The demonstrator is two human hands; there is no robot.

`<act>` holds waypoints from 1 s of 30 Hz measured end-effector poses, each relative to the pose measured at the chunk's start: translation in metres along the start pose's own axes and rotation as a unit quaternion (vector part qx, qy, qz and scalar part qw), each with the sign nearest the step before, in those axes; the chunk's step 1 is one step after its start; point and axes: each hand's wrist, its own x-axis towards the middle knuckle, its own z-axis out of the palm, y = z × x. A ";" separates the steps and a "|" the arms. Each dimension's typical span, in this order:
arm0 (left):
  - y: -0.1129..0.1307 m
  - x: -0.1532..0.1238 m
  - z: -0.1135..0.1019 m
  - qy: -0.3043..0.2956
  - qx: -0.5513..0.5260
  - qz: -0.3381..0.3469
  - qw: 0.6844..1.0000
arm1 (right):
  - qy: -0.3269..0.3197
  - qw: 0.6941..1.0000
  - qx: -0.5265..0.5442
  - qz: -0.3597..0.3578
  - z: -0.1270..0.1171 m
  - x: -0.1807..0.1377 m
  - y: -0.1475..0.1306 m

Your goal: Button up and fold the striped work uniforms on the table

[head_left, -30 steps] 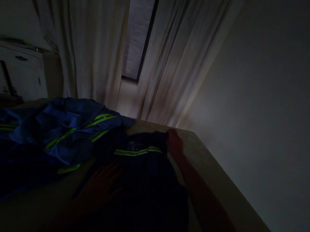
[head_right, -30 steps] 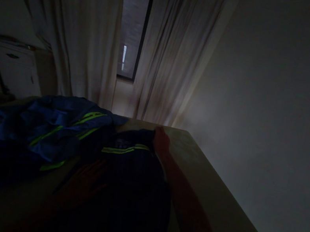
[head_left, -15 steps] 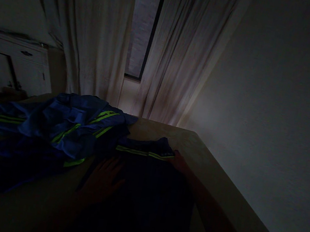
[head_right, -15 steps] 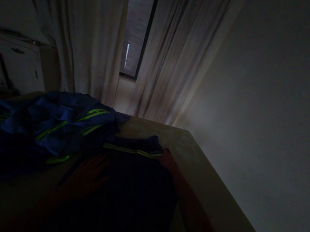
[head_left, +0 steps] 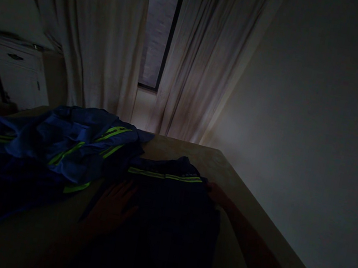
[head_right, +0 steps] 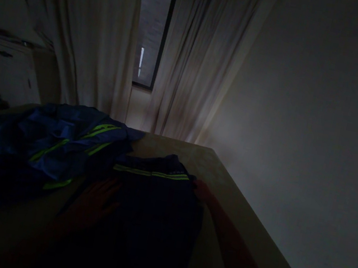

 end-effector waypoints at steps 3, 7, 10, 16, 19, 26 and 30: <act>0.001 -0.001 -0.001 -0.005 -0.001 -0.003 1.000 | 0.020 0.997 -0.056 0.039 -0.020 -0.004 0.004; 0.005 -0.001 -0.002 -0.004 0.003 -0.006 1.000 | 0.098 0.977 -0.137 0.128 -0.050 -0.008 0.013; 0.007 -0.001 0.000 0.010 0.009 -0.010 1.000 | 0.129 0.970 -0.168 0.116 -0.050 -0.005 -0.002; 0.007 -0.001 0.002 0.013 0.016 -0.001 1.000 | 0.112 0.976 -0.156 -0.106 0.007 0.028 -0.104; 0.007 -0.002 0.000 0.011 0.015 -0.004 1.000 | 0.066 0.966 -0.139 -0.209 0.032 0.055 -0.162; 0.008 -0.003 -0.004 -0.004 0.000 -0.007 1.000 | 0.104 0.951 0.004 -0.291 0.040 0.090 -0.249; 0.011 -0.002 -0.005 0.003 -0.005 -0.012 1.000 | 0.003 0.953 0.067 -0.295 0.030 0.035 -0.243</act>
